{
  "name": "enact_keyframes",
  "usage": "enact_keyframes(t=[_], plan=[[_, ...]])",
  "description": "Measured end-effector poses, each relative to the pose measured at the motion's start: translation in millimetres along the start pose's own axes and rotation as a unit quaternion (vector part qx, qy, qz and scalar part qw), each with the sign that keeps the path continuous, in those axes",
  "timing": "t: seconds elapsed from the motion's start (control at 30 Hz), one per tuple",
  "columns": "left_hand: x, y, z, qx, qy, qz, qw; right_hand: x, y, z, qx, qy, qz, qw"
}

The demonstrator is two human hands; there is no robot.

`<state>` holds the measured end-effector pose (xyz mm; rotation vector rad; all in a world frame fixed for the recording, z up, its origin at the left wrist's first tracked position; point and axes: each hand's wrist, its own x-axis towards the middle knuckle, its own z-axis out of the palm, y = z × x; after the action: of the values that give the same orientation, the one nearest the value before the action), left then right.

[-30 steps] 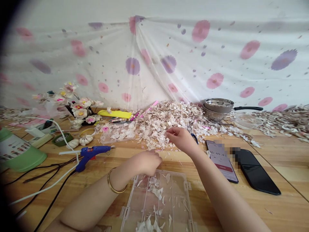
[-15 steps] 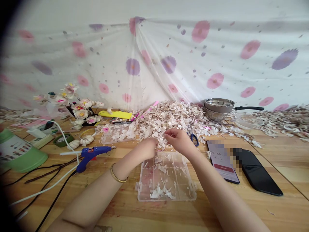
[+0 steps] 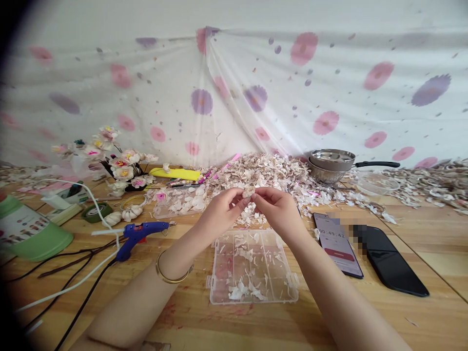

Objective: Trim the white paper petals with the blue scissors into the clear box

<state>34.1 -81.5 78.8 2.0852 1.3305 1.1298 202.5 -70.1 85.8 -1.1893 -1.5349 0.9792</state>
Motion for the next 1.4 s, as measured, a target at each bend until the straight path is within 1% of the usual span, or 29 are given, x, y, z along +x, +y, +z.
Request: enact_keyframes(t=[0.13,0.27,0.43,0.7,0.83,0.9,0.93,0.97,1.0,1.07,1.1,1.13,1.17,1.23,1.3,1.4], plan=[[-0.5,0.2,1.5,-0.01,0.02,0.012,1.0,-2.7,-4.8,-0.8,-0.018,-0.006,0.005,1.0],[-1.3,2.7,0.5,-0.023,0.026,0.035,0.999,-3.0,-6.7,-1.3,-0.027,-0.015,0.011,0.999],[-1.0,3.9,-2.2,0.009,0.053,0.047,0.997,-4.2,-8.5,-1.2,-0.032,-0.018,0.018,0.999],[0.6,3.6,-1.4,0.04,0.047,0.041,0.997,-6.9,-9.7,-0.1,-0.054,-0.04,0.008,0.998],[0.7,3.5,-3.8,0.077,0.057,0.053,0.994,-7.6,-10.2,-4.1,-0.09,-0.054,0.016,0.994],[0.7,2.7,-6.3,0.104,0.063,0.054,0.991,-8.7,-11.8,-5.8,-0.129,-0.084,0.01,0.988],[0.8,2.2,-7.7,0.118,0.065,0.053,0.989,-9.7,-12.7,-5.7,-0.162,-0.109,0.006,0.981],[0.9,1.5,-9.1,0.129,0.069,0.053,0.988,-11.3,-13.3,-4.7,-0.212,-0.145,0.004,0.967],[1.2,0.8,-10.4,0.137,0.072,0.053,0.987,-13.3,-13.4,-2.8,-0.27,-0.188,0.006,0.944],[1.8,-0.7,-12.4,0.15,0.076,0.055,0.984,-18.2,-11.1,3.7,-0.383,-0.271,0.015,0.883],[2.1,-1.2,-13.2,0.153,0.078,0.059,0.983,-20.6,-8.4,7.7,-0.421,-0.3,0.02,0.856],[2.4,-1.6,-13.8,0.156,0.081,0.064,0.982,-22.8,-4.8,11.8,-0.442,-0.318,0.024,0.838],[2.7,-1.9,-14.3,0.157,0.083,0.067,0.982,-24.4,-0.6,15.6,-0.455,-0.328,0.026,0.828],[3.0,-1.9,-14.9,0.159,0.084,0.069,0.981,-25.6,8.3,21.1,-0.471,-0.33,0.028,0.818],[3.2,-1.7,-15.4,0.159,0.081,0.067,0.982,-24.1,15.8,23.5,-0.478,-0.322,0.025,0.817],[3.3,-1.8,-15.6,0.155,0.076,0.066,0.983,-19.3,23.1,23.7,-0.478,-0.308,0.018,0.823]])
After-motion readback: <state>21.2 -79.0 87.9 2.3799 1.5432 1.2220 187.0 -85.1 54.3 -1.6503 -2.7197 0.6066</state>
